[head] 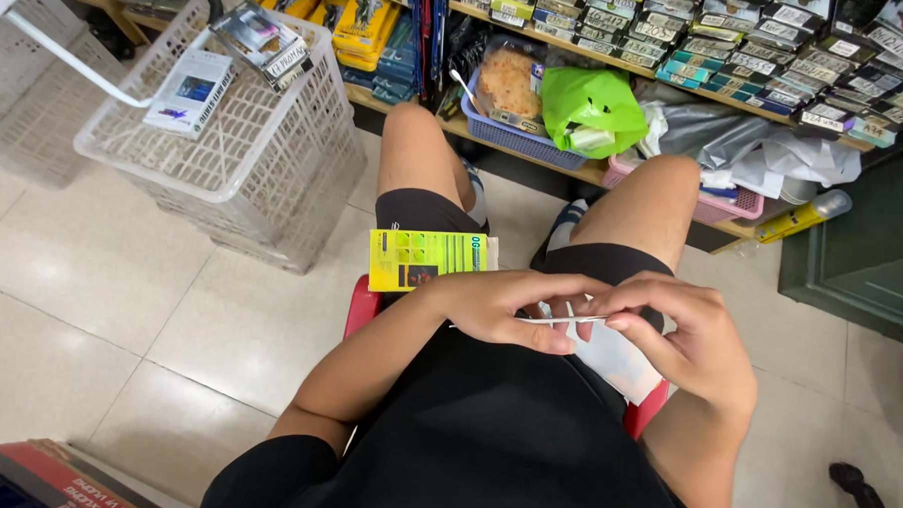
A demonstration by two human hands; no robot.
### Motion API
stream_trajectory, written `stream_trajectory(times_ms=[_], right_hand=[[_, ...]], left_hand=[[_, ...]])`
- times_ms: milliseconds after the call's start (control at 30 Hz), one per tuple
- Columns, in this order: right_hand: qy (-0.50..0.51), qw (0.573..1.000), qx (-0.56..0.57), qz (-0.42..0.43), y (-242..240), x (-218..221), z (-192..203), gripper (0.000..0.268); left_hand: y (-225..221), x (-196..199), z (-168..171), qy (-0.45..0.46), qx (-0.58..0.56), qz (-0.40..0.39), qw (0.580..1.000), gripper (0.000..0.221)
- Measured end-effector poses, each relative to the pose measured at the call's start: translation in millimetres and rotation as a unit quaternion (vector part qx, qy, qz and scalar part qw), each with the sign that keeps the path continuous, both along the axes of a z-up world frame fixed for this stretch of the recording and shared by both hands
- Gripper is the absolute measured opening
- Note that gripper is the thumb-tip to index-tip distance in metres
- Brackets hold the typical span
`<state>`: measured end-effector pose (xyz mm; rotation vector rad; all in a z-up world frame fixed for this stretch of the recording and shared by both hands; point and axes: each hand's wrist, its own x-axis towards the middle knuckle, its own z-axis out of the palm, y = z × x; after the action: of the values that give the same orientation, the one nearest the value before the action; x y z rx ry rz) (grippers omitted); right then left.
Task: Organizing and inspecting mobile phone screen protectors and their packaging in a shop.
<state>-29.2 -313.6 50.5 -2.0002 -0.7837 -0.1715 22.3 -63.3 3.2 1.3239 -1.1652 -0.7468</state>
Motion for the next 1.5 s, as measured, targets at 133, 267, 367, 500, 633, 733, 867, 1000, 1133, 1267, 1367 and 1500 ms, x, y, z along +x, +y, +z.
stream_trajectory(times_ms=[133,267,367,500,633,733,867,1000,1133,1267,1367,1500], right_hand=[[-0.013,0.999,0.004,0.04,4,4,-1,0.008],[-0.107,0.993,-0.002,-0.048,13,3,1,0.005],[-0.125,0.983,0.039,-0.129,5,5,-11,0.004],[-0.204,0.92,0.237,-0.234,-59,23,-71,0.023],[-0.205,0.857,0.405,-0.245,-65,13,-64,0.018],[-0.132,0.922,0.3,-0.209,-42,0,-66,0.022],[-0.091,0.947,0.233,-0.201,8,-8,-58,0.013],[-0.04,0.953,0.207,-0.218,26,-9,-65,0.007],[-0.068,0.953,0.205,-0.211,47,-3,-70,0.007],[-0.094,0.966,0.181,-0.161,57,4,-76,0.006],[-0.019,0.967,0.208,-0.146,59,4,-79,0.011],[-0.078,0.963,0.253,-0.05,65,-6,-68,0.044]], left_hand=[[7,0,5,-0.02,0.0,-0.007,1.0,0.054],[8,3,-6,-0.028,0.021,0.028,0.999,0.046],[10,11,-15,-0.029,0.045,0.017,0.998,0.051],[27,26,-19,-0.069,0.095,-0.01,0.993,0.051],[31,39,-68,0.024,0.079,0.029,0.996,0.05],[6,17,-58,0.206,-0.113,0.017,0.972,0.056],[-11,-6,-67,0.112,-0.12,0.006,0.986,0.077],[10,-28,-74,0.06,-0.119,0.005,0.991,0.084],[23,-56,-63,0.065,-0.091,0.036,0.993,0.082],[17,-71,-58,0.209,-0.156,0.023,0.965,0.09],[12,-75,-60,0.245,-0.181,0.051,0.951,0.095],[6,-71,-80,0.281,-0.267,0.087,0.918,0.095]])
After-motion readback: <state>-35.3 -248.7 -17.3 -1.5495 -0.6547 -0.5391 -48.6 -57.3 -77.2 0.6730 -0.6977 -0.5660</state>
